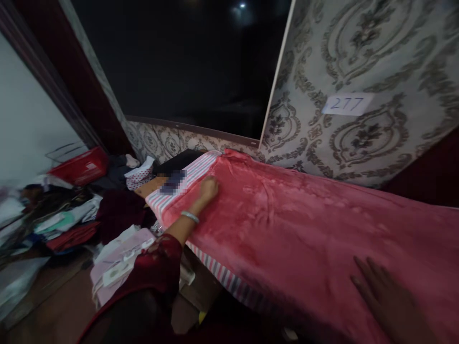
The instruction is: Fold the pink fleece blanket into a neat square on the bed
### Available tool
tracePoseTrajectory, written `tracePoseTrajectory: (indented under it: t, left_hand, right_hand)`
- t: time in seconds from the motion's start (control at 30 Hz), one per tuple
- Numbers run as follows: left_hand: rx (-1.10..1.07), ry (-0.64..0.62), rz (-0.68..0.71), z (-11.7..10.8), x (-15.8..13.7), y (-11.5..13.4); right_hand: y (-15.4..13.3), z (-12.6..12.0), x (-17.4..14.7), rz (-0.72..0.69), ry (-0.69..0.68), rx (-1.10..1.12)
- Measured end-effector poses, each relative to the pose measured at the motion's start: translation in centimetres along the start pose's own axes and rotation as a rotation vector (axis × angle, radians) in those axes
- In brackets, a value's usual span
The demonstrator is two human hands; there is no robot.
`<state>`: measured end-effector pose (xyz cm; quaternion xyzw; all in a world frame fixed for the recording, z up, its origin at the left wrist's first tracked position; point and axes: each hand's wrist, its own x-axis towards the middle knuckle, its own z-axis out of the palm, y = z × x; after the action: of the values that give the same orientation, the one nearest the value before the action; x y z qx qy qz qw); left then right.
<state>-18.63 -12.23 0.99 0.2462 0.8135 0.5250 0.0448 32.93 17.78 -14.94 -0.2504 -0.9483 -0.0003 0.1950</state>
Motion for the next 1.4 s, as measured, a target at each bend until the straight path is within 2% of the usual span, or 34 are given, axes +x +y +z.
tracePoseTrajectory:
  t: [0.13, 0.27, 0.53, 0.67, 0.93, 1.07, 1.27, 1.4]
  left_hand:
    - [0.344, 0.070, -0.131, -2.2, 5.0, 0.1]
    - [0.559, 0.063, -0.210, -2.7, 7.5, -0.5]
    - [0.732, 0.087, -0.236, -2.4, 8.2, -1.7]
    - [0.765, 0.124, -0.259, -3.7, 7.9, -2.2]
    - [0.735, 0.059, -0.257, -6.1, 8.4, -2.4]
    - [0.679, 0.089, -0.216, -7.4, 6.6, -2.7]
    - [0.700, 0.095, -0.161, -9.2, 0.3, -4.5]
    - [0.762, 0.079, -0.177, -9.9, -2.5, -4.8]
  right_hand:
    - [-1.2, -0.4, 0.7, 0.037, 0.042, -0.032]
    - [-1.7, -0.6, 0.9, 0.080, 0.022, -0.057]
    - [-2.4, -0.9, 0.9, 0.129, 0.034, -0.088]
    - [-2.8, -1.2, 1.0, 0.154, 0.033, -0.078]
    - [-3.2, -1.6, 1.3, 0.180, 0.004, -0.115]
    - [-3.5, -2.0, 1.5, 0.192, -0.040, -0.113]
    - [-3.3, -2.2, 1.3, 0.158, -0.050, -0.097]
    - [-2.6, -1.6, 1.1, 0.144, -0.041, -0.079]
